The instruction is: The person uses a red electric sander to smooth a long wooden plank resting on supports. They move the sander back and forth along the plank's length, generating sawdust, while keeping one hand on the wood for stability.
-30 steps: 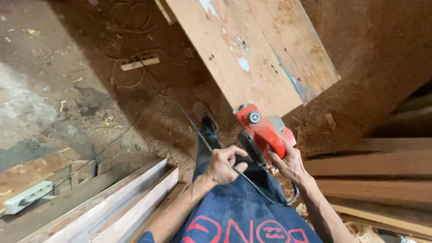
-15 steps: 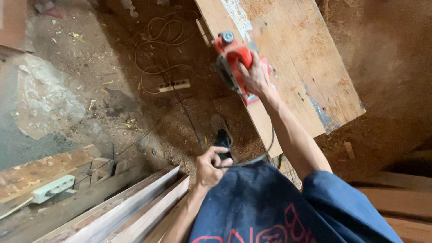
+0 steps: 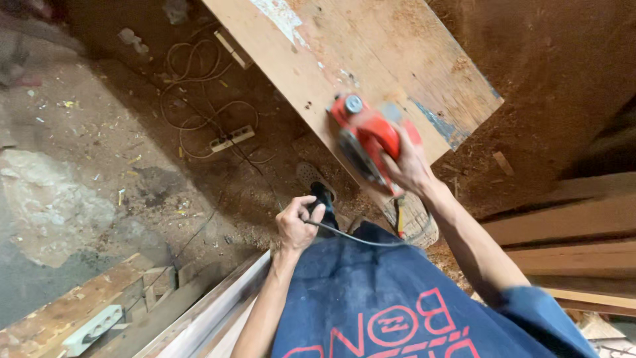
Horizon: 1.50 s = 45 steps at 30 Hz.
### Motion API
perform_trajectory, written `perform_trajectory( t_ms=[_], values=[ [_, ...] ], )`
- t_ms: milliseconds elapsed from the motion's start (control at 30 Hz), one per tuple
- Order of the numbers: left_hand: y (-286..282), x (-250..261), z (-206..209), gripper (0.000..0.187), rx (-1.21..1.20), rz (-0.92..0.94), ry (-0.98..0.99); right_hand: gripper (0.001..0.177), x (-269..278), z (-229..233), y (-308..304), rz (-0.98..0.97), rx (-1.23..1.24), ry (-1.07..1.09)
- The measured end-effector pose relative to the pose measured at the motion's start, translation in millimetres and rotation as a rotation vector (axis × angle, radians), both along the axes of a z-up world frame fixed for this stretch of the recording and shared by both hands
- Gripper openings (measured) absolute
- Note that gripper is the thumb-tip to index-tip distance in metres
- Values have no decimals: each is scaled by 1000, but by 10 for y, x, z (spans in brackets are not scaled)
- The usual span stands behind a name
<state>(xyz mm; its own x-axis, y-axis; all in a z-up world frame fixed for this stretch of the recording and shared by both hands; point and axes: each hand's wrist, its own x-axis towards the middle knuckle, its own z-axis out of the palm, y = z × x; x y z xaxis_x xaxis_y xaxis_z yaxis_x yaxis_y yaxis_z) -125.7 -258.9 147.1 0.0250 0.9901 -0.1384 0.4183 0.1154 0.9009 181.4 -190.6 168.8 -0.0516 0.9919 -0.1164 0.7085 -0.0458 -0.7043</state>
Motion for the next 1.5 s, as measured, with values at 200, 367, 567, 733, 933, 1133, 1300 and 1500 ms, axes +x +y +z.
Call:
perform_trajectory(
  t_ms=[200,367,567,733,933,1133,1300,1500],
  values=[
    [-229,781,-287,30,114,-375,-80,67,715,461,-1577,-288,-225,-57],
    [-210,792,-422,32,59,-240,-76,61,634,253,-1166,-284,-242,-18],
    [33,383,-425,31,-4,28,40,53,114,-71,456,-87,-86,78],
    [352,263,-389,27,-51,213,16,54,-532,-350,1918,-74,0,6],
    [691,309,-418,25,0,166,85,56,-479,-422,2219,-76,-42,32],
    [872,768,-528,31,323,-89,247,54,439,87,719,-159,-158,-2],
    [805,1422,-541,68,299,-475,451,61,1192,435,-629,-419,-214,-111],
    [792,1577,-640,97,166,-540,515,59,1384,285,-500,-429,-160,-109]
  ],
)
